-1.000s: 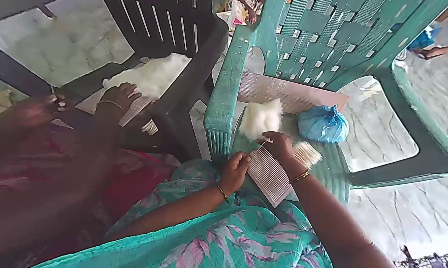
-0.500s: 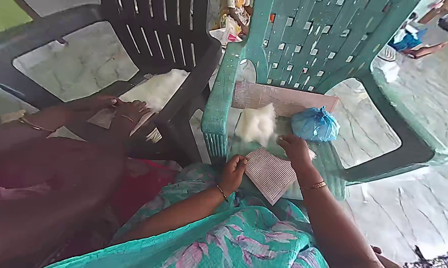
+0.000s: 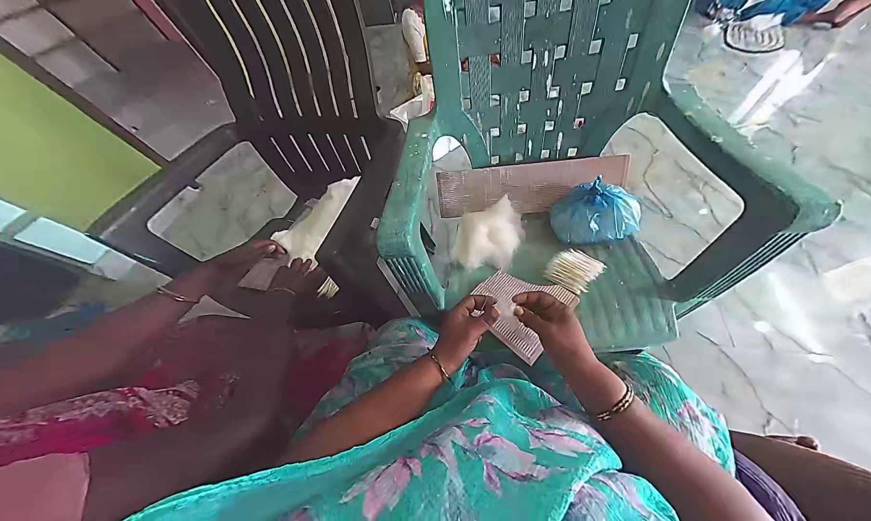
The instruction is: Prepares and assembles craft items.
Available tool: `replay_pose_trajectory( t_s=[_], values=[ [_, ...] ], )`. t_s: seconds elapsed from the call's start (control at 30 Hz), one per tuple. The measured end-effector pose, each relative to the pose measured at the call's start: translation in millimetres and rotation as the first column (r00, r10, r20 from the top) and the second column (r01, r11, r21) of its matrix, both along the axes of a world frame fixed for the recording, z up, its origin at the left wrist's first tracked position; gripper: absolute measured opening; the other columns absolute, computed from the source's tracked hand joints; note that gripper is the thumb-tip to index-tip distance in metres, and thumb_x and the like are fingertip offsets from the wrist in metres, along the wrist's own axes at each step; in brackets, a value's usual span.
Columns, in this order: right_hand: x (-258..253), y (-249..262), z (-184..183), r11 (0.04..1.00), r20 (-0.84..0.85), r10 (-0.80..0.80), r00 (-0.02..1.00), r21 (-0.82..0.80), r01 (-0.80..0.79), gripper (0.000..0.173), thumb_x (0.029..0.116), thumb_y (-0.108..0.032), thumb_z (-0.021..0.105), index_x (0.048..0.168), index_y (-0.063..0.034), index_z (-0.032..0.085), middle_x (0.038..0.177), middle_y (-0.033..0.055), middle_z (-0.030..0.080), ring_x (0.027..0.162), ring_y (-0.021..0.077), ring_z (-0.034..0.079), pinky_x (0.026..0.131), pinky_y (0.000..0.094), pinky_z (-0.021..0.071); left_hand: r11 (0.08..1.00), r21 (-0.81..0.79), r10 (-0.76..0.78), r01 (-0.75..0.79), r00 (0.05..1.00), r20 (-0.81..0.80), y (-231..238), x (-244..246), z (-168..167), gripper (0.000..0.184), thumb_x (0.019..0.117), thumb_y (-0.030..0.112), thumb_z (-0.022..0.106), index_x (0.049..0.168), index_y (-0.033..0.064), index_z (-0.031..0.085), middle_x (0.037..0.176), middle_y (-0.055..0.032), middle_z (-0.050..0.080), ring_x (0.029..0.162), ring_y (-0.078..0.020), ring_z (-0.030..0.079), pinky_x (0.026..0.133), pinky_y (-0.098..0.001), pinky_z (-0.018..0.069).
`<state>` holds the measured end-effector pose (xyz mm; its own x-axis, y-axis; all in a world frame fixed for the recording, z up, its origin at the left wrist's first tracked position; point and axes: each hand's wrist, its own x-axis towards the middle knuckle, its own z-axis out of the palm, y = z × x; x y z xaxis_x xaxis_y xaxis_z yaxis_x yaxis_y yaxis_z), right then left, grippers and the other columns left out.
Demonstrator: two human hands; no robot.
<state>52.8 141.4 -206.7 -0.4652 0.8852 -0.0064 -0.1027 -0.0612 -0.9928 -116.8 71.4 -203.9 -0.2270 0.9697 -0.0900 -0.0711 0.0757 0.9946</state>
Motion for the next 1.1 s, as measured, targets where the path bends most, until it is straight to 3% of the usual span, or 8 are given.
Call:
replay_pose_trajectory(
  t_s=[0.13,0.2,0.33,0.5,0.67,0.87,0.97,1.1],
  values=[
    [0.9,-8.1,-6.8,0.991,-0.032,-0.031,0.999,0.126,0.034,0.016,0.0898,0.001,0.071,0.106,0.0015,0.067,0.092,0.0026,0.072,0.082,0.0048,0.068,0.079,0.0231,0.0578,0.998,0.013,-0.06,0.06,0.998,0.004,-4.6,10.0,9.9,0.006,0.0967,0.007,0.065,0.102,0.0035,0.066,0.083,0.0048,0.066,0.059,0.0026,0.05,0.055,-0.0144,0.0415],
    [3.5,-9.0,-5.8,0.994,-0.04,-0.055,0.998,0.095,0.059,0.014,0.0895,0.001,0.072,0.103,0.001,0.068,0.09,0.0024,0.073,0.08,0.0052,0.068,0.078,0.0235,0.0577,0.998,-0.001,-0.068,0.068,0.996,-0.057,-4.6,13.1,13.4,0.004,0.0978,0.007,0.064,0.099,0.0036,0.066,0.08,0.005,0.065,0.06,0.0021,0.05,0.055,-0.0153,0.0409],
    [13.3,-2.5,-5.1,0.992,-0.067,-0.122,0.99,-0.028,0.121,0.008,0.0963,-0.001,0.063,0.104,-0.0016,0.066,0.085,0.0012,0.069,0.074,0.0065,0.064,0.071,0.0238,0.0535,0.998,-0.048,-0.057,0.051,0.992,-0.116,-3.4,18.1,18.4,0.006,0.0993,0.009,0.062,0.097,0.0041,0.065,0.075,0.0056,0.058,0.058,0.0002,0.047,0.055,-0.0166,0.0393],
    [24.7,1.6,-5.5,0.996,0.062,0.047,0.997,0.076,-0.051,0.016,0.0989,-0.013,0.065,0.111,-0.0038,0.072,0.104,0.0032,0.071,0.092,0.0071,0.066,0.084,0.0269,0.0542,0.996,-0.084,-0.041,0.033,0.995,-0.088,-3.4,21.7,24.4,0.004,0.0993,0.006,0.063,0.098,0.003,0.065,0.075,0.0047,0.06,0.057,0.0003,0.047,0.054,-0.0159,0.0391],
    [23.5,1.3,1.8,0.986,0.174,0.106,0.979,0.109,-0.126,0.01,0.0959,-0.011,0.07,0.1,-0.0021,0.073,0.093,0.0017,0.072,0.081,0.0026,0.065,0.075,0.0221,0.0542,0.996,-0.089,-0.029,0.018,0.992,-0.123,0.6,25.3,25.7,0.006,0.0957,0.004,0.068,0.1,0.0032,0.063,0.079,0.0036,0.063,0.061,0.0009,0.051,0.056,-0.016,0.0419],
    [21.4,3.0,-6.6,0.998,-0.027,0.056,0.998,-0.014,-0.057,0.005,0.0971,-0.008,0.066,0.096,-0.0044,0.069,0.083,-0.0009,0.069,0.077,0.0044,0.063,0.075,0.0236,0.0527,0.995,-0.095,-0.027,0.027,1.0,0.007,1.3,30.7,24.0,0.006,0.0982,0.003,0.063,0.104,0.0026,0.062,0.082,0.0025,0.065,0.058,0.0013,0.05,0.053,-0.0141,0.0408],
    [21.2,2.3,-7.0,0.995,-0.068,0.089,0.994,-0.049,-0.092,0.004,0.0964,-0.008,0.066,0.094,-0.0061,0.069,0.082,-0.0016,0.069,0.076,0.005,0.063,0.074,0.0233,0.0525,0.996,-0.086,-0.03,0.03,1.0,-0.006,3.2,31.6,21.4,0.006,0.1013,0.004,0.059,0.1,0.0026,0.064,0.081,0.0024,0.065,0.057,0.0013,0.049,0.052,-0.0141,0.0403],
    [23.0,2.8,-3.1,0.983,-0.144,0.057,0.988,-0.167,-0.081,0.012,0.1011,-0.006,0.057,0.092,-0.0077,0.064,0.084,-0.0003,0.067,0.08,0.0086,0.064,0.074,0.0253,0.0525,0.995,-0.088,-0.04,0.035,0.997,-0.061,4.8,29.2,21.2,0.009,0.1024,0.005,0.057,0.097,0.003,0.064,0.077,0.0032,0.062,0.057,0.0002,0.049,0.053,-0.0149,0.041]
  ],
)
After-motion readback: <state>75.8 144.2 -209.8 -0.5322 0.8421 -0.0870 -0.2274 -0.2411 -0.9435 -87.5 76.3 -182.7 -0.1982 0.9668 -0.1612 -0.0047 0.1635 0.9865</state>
